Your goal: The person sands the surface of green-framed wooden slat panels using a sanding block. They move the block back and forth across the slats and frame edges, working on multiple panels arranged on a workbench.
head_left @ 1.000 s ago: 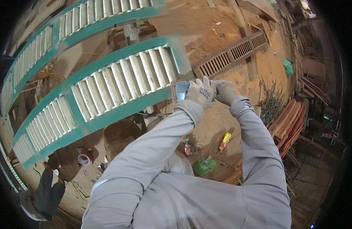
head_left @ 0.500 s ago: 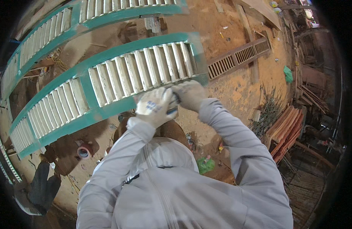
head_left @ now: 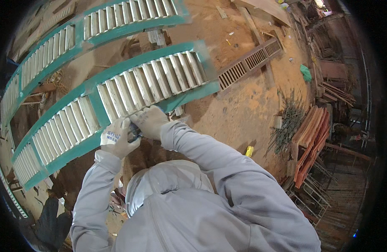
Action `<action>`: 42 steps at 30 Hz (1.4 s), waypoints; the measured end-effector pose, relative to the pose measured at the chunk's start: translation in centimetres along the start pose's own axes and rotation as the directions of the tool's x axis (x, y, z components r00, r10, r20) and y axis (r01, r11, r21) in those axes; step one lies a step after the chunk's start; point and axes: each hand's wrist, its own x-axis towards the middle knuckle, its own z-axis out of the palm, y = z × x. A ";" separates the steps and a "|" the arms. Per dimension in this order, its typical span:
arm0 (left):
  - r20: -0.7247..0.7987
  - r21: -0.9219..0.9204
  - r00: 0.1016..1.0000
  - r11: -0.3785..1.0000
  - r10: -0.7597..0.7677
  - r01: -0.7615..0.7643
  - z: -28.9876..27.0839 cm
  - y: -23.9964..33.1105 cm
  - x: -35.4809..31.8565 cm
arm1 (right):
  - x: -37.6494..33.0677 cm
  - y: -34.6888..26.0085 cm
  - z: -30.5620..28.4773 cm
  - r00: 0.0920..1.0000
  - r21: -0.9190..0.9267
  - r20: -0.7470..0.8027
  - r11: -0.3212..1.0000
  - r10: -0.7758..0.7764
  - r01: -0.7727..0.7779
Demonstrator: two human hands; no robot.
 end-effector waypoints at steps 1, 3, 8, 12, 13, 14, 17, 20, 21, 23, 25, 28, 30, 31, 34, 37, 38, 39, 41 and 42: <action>0.013 0.004 1.000 1.000 -0.010 0.010 0.3 0.5 0.5 | -0.3 0.5 -0.4 0.999 -0.009 0.034 1.000 0.017 -0.017; 0.038 0.011 0.999 1.000 -0.030 0.029 1.3 2.1 2.2 | -1.4 2.5 -1.6 0.994 -0.029 0.102 0.998 0.051 -0.048; 0.006 -0.036 0.998 0.997 0.068 -0.068 3.9 7.8 8.2 | -5.6 9.9 -3.4 0.992 -0.075 0.056 0.991 0.116 -0.112; 0.038 -0.070 0.996 0.995 0.075 -0.072 5.8 13.4 13.4 | -9.0 16.2 -5.9 0.983 -0.096 0.103 0.985 0.155 -0.145; 0.034 -0.077 0.996 0.994 0.079 -0.076 6.5 14.9 14.7 | -9.9 17.9 -6.6 0.979 -0.116 0.112 0.981 0.168 -0.155; 0.033 -0.083 0.997 0.994 0.076 -0.073 7.0 16.2 15.8 | -10.7 19.5 -7.1 0.977 -0.132 0.123 0.978 0.176 -0.159; 0.035 -0.093 0.995 0.991 0.096 -0.092 9.1 20.3 19.6 | -13.5 25.1 -7.7 0.979 -0.168 0.114 0.975 0.167 -0.146; 0.048 -0.136 0.994 0.987 0.096 -0.089 11.1 24.3 23.3 | -15.9 30.1 -9.4 0.980 -0.196 0.145 0.974 0.140 -0.110; 0.054 -0.152 0.994 0.984 0.098 -0.089 11.5 25.6 24.5 | -16.8 32.0 -9.4 0.980 -0.218 0.132 0.969 0.150 -0.119; 0.043 -0.179 0.995 0.980 0.094 -0.085 12.7 27.9 26.8 | -17.8 34.9 -10.2 0.970 -0.251 0.159 0.958 0.184 -0.140; 0.029 -0.184 0.996 0.980 0.084 -0.077 13.3 29.3 28.3 | -18.1 36.8 -11.7 0.945 -0.273 0.236 0.949 0.228 -0.161; -0.001 -0.177 0.998 0.982 0.060 -0.059 13.4 29.8 28.8 | -17.8 38.1 -11.9 0.961 -0.352 0.223 0.933 0.160 -0.074; -0.034 -0.196 0.999 0.980 0.033 -0.039 13.5 28.8 27.8 | -17.0 36.8 -11.6 0.970 -0.352 0.212 0.935 0.123 -0.042; -0.048 -0.218 0.998 0.975 0.029 -0.039 13.6 28.0 26.9 | -16.5 36.0 -11.1 0.963 -0.354 0.240 0.935 0.123 -0.031; -0.083 -0.172 0.996 0.984 0.024 -0.038 12.6 25.0 23.2 | -14.7 31.8 -10.0 0.953 -0.297 0.281 0.954 0.114 -0.026; -0.076 -0.175 0.996 0.982 0.056 -0.068 11.1 20.9 19.5 | -13.0 26.6 -8.5 0.957 -0.240 0.263 0.969 0.125 -0.060; -0.042 -0.175 0.997 0.982 0.060 -0.067 10.1 19.4 18.4 | -12.1 24.8 -8.1 0.954 -0.224 0.271 0.972 0.131 -0.070; -0.018 -0.155 0.998 0.986 0.059 -0.061 9.1 17.8 17.0 | -11.1 23.1 -7.5 0.951 -0.207 0.279 0.975 0.137 -0.080; 0.071 -0.165 0.996 0.985 0.055 -0.043 6.7 14.9 14.8 | -9.6 20.0 -5.4 0.970 -0.126 0.229 0.990 0.087 -0.059; 0.047 -0.146 0.998 0.989 0.037 -0.029 5.9 13.5 13.3 | -8.5 17.8 -5.4 0.972 -0.104 0.223 0.993 0.078 -0.056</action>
